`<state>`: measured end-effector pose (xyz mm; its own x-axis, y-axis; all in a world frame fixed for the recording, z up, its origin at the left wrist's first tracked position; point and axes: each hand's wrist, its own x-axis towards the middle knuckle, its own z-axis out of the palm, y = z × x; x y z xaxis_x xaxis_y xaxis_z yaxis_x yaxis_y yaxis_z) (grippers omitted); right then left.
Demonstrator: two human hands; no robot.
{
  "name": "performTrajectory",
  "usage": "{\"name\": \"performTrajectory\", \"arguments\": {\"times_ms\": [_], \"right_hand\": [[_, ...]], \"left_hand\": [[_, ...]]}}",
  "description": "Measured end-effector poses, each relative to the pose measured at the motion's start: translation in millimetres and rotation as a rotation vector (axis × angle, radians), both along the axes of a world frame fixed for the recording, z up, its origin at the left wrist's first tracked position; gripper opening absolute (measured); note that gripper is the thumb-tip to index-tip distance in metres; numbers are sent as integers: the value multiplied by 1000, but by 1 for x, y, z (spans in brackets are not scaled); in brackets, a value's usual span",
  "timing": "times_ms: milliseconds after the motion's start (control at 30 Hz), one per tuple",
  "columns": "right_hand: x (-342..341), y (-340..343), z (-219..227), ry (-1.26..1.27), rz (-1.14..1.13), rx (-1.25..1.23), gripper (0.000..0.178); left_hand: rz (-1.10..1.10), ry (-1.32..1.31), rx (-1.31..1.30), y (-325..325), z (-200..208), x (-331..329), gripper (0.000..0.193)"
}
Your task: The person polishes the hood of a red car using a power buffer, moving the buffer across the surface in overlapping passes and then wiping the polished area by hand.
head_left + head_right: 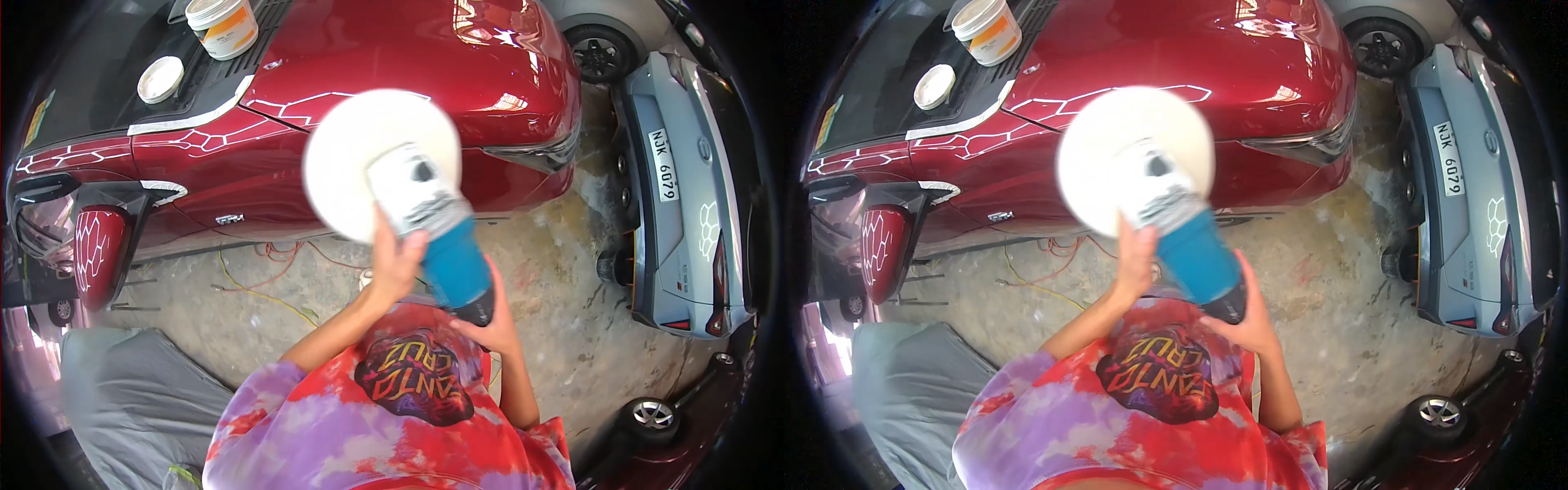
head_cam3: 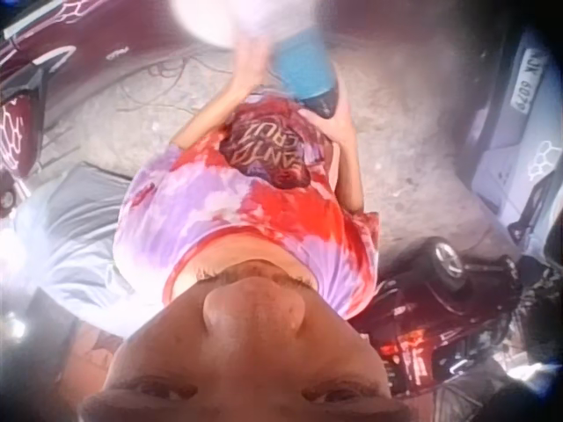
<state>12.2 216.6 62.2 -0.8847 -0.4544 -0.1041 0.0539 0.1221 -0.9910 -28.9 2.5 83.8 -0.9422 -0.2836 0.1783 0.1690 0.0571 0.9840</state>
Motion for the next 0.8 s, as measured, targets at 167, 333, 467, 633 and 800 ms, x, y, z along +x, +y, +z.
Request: {"name": "performTrajectory", "arguments": {"times_ms": [167,333,467,633,800], "right_hand": [[13,35,-53,-132,-377,-145,103],[14,36,-114,-311,-452,-127,101],[9,-9,-118,-154,-380,-186,104],[-4,-81,-97,35,-115,-232,102],[-7,-139,-82,-63,125,-272,103]], "left_hand": [[-299,-190,-213,67,8,-62,77],[-341,-207,-269,85,10,-77,73],[-208,-114,-345,43,3,-53,73],[102,3,-284,-49,-25,11,81],[279,43,-348,-120,-12,49,85]]}}
